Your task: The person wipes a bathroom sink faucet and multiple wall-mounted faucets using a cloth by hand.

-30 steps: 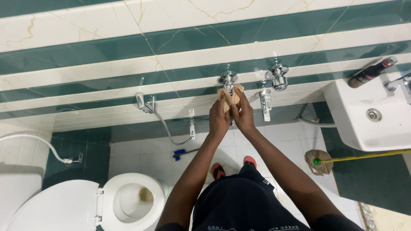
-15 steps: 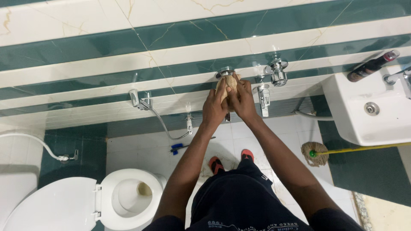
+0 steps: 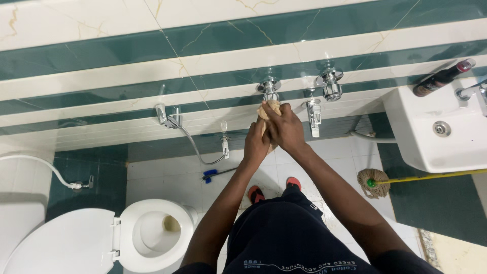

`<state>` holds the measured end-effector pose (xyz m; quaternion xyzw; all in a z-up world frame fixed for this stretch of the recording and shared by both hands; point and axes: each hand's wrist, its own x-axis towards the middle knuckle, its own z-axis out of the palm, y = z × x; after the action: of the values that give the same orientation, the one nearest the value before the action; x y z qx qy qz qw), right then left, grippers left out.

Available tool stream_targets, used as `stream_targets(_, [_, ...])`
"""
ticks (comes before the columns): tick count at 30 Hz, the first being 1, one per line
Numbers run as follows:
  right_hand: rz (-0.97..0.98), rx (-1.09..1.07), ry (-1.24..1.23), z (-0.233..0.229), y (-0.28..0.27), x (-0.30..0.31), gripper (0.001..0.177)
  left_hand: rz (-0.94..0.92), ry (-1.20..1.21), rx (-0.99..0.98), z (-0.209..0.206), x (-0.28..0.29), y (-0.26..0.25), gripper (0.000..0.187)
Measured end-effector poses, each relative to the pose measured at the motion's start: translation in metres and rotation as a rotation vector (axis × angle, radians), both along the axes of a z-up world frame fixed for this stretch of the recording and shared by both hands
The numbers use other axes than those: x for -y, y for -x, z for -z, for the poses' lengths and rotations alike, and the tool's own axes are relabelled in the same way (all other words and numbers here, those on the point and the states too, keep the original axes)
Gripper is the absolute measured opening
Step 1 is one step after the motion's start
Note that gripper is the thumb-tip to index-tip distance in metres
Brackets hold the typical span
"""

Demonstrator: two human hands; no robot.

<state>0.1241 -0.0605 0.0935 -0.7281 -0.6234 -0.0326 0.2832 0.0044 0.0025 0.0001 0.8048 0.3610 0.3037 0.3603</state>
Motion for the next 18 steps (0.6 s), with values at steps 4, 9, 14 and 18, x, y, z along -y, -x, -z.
stream_targets(4, [0.011, -0.53, -0.076, 0.044, -0.002, 0.006, 0.057, 0.028, -0.053, -0.048, -0.018, 0.004, 0.011, 0.076])
stream_targets(9, [0.051, -1.144, 0.302, 0.1, 0.0, -0.01, 0.044, 0.024, -0.053, -0.236, -0.023, -0.002, 0.021, 0.079])
stream_targets(14, [-0.018, -1.027, -0.116, 0.077, 0.017, 0.005, 0.048, 0.049, -0.014, -0.08, -0.019, 0.007, 0.031, 0.077])
stream_targets(18, [0.269, -0.912, -0.101, 0.027, 0.019, 0.008, 0.041, 0.008, -0.023, 0.114, -0.024, 0.012, 0.013, 0.069])
